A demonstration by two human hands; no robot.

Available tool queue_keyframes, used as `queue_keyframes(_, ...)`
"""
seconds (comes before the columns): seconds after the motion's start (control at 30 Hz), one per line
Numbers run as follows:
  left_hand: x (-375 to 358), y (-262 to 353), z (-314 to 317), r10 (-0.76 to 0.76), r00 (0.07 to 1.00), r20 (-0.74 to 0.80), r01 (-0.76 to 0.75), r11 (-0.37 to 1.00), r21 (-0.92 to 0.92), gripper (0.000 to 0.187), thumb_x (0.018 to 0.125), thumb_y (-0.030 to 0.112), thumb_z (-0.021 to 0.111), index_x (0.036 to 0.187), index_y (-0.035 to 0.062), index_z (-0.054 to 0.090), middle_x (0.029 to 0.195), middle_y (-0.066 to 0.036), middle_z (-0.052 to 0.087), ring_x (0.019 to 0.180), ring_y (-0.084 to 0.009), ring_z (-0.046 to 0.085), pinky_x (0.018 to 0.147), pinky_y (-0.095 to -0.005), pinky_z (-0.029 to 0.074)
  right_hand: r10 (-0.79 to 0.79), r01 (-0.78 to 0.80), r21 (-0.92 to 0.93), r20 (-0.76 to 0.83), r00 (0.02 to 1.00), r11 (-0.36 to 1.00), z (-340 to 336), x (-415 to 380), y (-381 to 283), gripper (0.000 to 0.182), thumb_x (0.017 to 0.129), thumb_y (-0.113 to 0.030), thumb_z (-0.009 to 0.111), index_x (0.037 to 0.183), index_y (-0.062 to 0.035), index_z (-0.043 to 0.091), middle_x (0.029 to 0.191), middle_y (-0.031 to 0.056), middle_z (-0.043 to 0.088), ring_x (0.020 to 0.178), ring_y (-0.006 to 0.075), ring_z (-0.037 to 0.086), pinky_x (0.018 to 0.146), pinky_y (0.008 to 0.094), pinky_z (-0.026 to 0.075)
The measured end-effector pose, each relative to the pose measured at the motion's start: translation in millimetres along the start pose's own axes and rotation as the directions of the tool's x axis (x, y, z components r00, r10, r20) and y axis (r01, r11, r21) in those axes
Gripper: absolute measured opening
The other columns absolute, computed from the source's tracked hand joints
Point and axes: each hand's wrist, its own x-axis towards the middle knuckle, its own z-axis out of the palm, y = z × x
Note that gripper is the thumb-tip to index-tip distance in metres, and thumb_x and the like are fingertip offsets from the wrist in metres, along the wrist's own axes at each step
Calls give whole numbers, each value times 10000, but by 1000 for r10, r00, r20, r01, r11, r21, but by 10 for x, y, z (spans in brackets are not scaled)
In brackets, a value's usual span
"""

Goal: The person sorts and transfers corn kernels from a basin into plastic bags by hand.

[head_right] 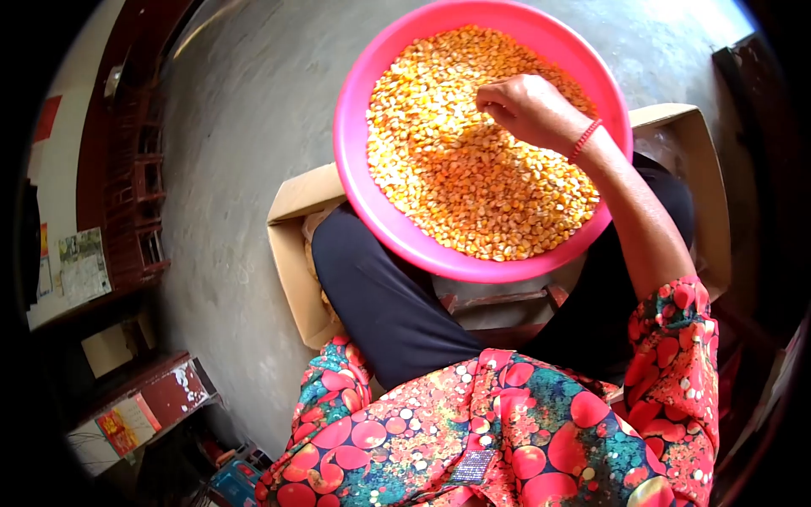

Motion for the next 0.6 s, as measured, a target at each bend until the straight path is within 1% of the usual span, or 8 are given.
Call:
queue_keyframes(0.03, 26, 14, -4, -4, 1000, 4, 4, 1000, 0, 268, 898, 250, 546, 1031, 23, 593, 874, -71, 609, 706, -138, 573, 581, -260, 480, 14, -14, -3, 15, 1000, 1000, 8, -2, 28, 66, 828, -37, 527, 864, -18, 579, 776, 131, 615, 747, 301, 619, 669, 384, 489)
queue_keyframes(0.13, 104, 9, -24, -7, 1000, 15, 6, 1000, 9, 258, 898, 239, 547, 1033, 24, 595, 876, -69, 608, 706, -135, 570, 585, -259, 479, -6, 6, 3, -29, 1000, 1000, -25, -8, 32, 57, 835, -42, 536, 866, -17, 578, 778, 125, 617, 758, 295, 624, 672, 380, 491)
queue_keyframes(0.33, 143, 154, -24, -1, 999, 32, 1, 1000, 5, 241, 898, 216, 547, 1037, 26, 598, 879, -64, 607, 704, -130, 563, 592, -255, 477, -5, 5, -9, -48, 999, 1000, -52, -16, 17, 65, 841, -63, 531, 859, -16, 572, 774, 125, 618, 750, 301, 617, 671, 391, 487)
queue_keyframes(0.4, 127, 168, -51, -1, 1000, 28, 1, 1000, -2, 235, 898, 208, 547, 1038, 27, 600, 880, -63, 606, 704, -128, 560, 595, -254, 476, -1, 1, -10, -64, 998, 1000, -42, -14, 15, 59, 827, -95, 538, 835, -48, 573, 727, 125, 621, 724, 300, 627, 652, 416, 503)
queue_keyframes(0.53, 183, 150, -65, 12, 999, 32, -12, 1000, -3, 224, 898, 193, 547, 1041, 29, 602, 882, -60, 605, 702, -124, 556, 600, -252, 475, 18, -18, -63, -3, 1000, 998, 20, -53, 119, 90, 830, -112, 526, 854, -72, 603, 702, 134, 612, 717, 314, 622, 651, 437, 493)
queue_keyframes(0.57, 200, 174, -64, 15, 999, 34, -15, 1000, -6, 222, 898, 189, 547, 1041, 29, 602, 883, -59, 605, 702, -123, 554, 601, -251, 474, 41, -40, -37, 16, 999, 999, -33, -57, 80, 59, 798, -66, 558, 834, -22, 575, 764, 136, 615, 753, 319, 614, 673, 416, 486)
queue_keyframes(0.6, 230, 190, -64, 20, 999, 33, -19, 1000, -12, 219, 898, 185, 547, 1042, 29, 603, 883, -58, 605, 702, -122, 553, 602, -251, 474, 42, -42, -34, -4, 999, 999, -49, -65, 77, 49, 801, -67, 560, 823, -26, 578, 758, 140, 613, 749, 323, 613, 667, 419, 483)
